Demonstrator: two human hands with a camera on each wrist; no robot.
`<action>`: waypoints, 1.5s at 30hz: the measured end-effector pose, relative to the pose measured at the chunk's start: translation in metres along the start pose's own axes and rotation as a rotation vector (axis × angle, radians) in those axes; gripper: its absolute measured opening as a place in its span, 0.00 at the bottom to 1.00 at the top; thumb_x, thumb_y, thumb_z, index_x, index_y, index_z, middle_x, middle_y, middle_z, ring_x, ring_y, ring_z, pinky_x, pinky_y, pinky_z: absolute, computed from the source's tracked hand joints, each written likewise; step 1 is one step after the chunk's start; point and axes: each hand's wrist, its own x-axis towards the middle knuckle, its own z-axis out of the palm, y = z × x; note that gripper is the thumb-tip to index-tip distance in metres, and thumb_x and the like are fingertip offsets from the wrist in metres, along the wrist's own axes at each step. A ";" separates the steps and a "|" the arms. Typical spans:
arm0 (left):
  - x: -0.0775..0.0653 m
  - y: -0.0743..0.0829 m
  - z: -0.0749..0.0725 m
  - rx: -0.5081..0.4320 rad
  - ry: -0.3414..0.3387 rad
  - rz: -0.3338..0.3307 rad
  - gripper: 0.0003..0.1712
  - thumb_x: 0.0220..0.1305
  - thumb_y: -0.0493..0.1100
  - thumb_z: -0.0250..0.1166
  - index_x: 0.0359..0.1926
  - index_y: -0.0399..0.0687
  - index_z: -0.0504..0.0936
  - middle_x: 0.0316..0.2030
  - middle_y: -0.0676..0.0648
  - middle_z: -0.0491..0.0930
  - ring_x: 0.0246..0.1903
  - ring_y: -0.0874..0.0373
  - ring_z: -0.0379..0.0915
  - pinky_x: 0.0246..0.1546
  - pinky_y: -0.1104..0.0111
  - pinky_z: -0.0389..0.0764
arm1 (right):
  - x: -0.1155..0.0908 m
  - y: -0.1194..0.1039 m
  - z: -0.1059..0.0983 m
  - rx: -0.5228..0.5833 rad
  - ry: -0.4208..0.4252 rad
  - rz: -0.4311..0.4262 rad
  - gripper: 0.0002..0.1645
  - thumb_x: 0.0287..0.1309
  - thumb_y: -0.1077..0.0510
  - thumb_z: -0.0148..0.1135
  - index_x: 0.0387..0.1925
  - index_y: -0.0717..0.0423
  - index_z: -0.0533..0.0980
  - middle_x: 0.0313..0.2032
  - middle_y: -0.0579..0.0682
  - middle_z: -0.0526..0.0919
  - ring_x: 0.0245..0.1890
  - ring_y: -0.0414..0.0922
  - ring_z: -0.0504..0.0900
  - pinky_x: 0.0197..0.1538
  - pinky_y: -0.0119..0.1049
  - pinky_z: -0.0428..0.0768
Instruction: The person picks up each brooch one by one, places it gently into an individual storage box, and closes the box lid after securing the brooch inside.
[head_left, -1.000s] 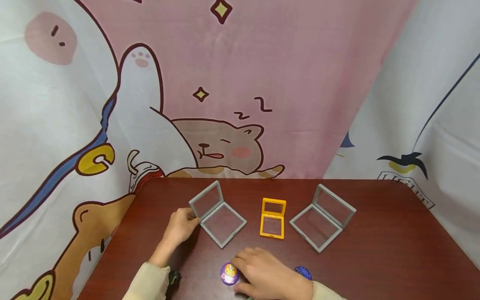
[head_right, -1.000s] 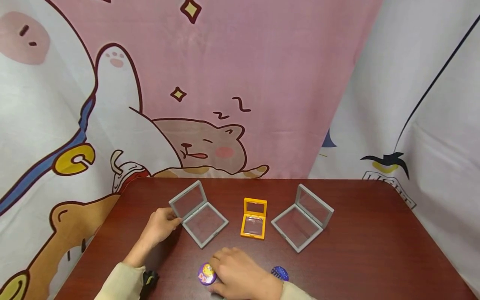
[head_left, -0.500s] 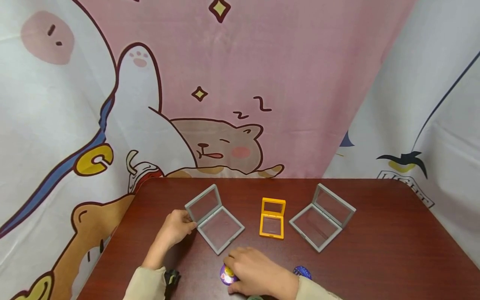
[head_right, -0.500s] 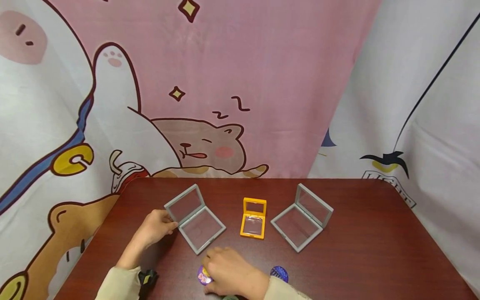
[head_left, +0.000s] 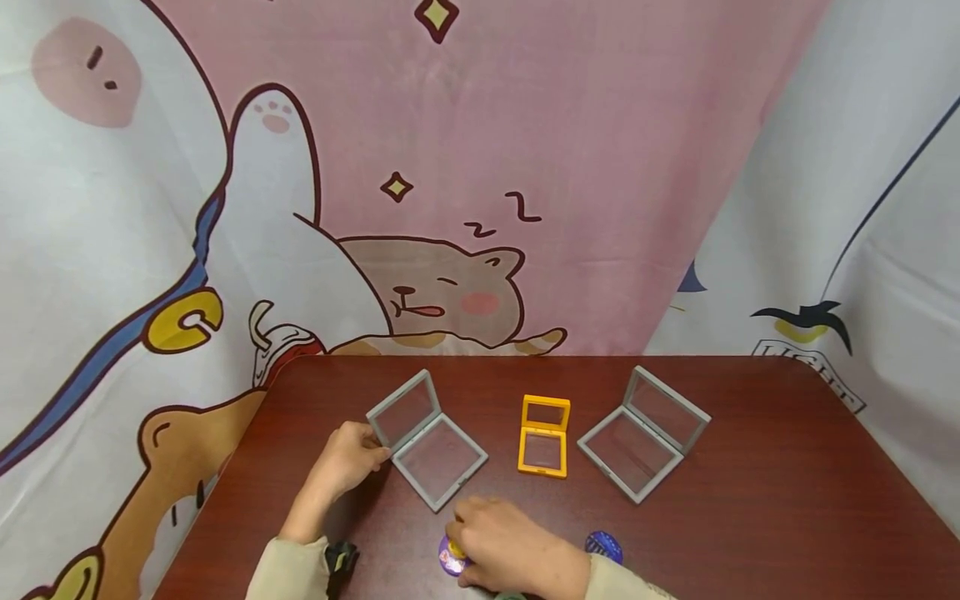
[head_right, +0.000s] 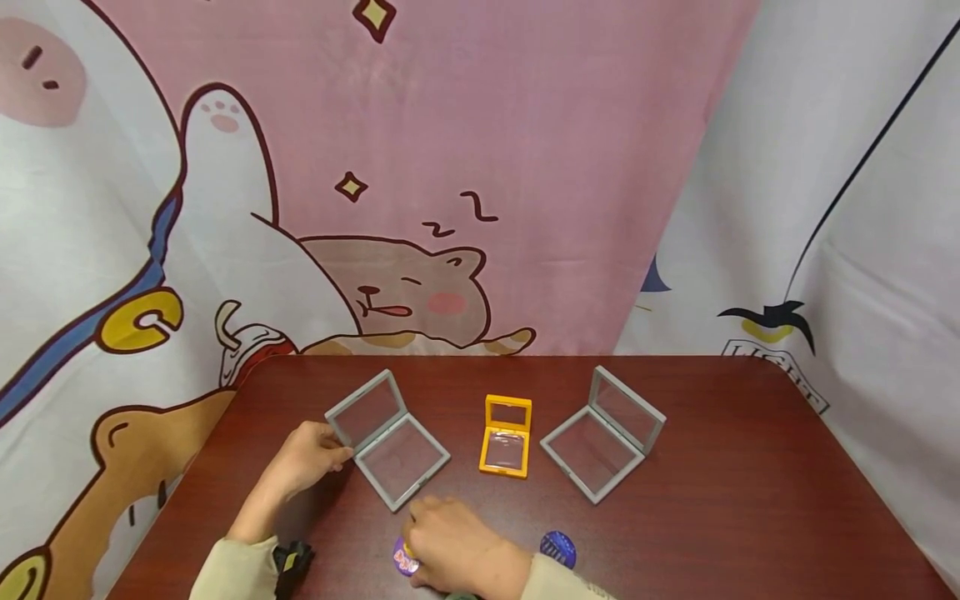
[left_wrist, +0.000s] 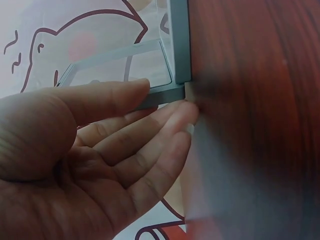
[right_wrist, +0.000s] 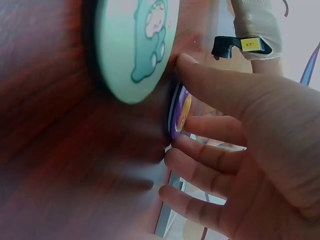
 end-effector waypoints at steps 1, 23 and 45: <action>0.000 0.000 0.000 0.000 -0.001 0.003 0.04 0.58 0.30 0.74 0.34 0.33 0.88 0.26 0.43 0.87 0.23 0.56 0.80 0.26 0.64 0.78 | 0.000 0.000 0.001 -0.003 0.006 -0.003 0.23 0.43 0.36 0.83 0.32 0.42 0.81 0.30 0.36 0.71 0.31 0.33 0.71 0.32 0.27 0.70; -0.002 0.001 0.003 -0.002 -0.062 0.102 0.02 0.55 0.28 0.74 0.31 0.34 0.89 0.23 0.46 0.86 0.22 0.59 0.79 0.27 0.65 0.78 | -0.004 0.007 -0.007 0.200 -0.055 0.052 0.22 0.42 0.48 0.82 0.37 0.50 0.80 0.35 0.37 0.74 0.35 0.30 0.70 0.38 0.21 0.71; -0.002 0.009 0.013 0.023 -0.063 0.158 0.06 0.58 0.26 0.72 0.35 0.37 0.91 0.32 0.43 0.89 0.36 0.55 0.86 0.36 0.63 0.84 | 0.008 0.030 -0.018 0.317 0.109 0.083 0.24 0.55 0.51 0.77 0.50 0.57 0.81 0.42 0.41 0.75 0.41 0.35 0.70 0.44 0.23 0.71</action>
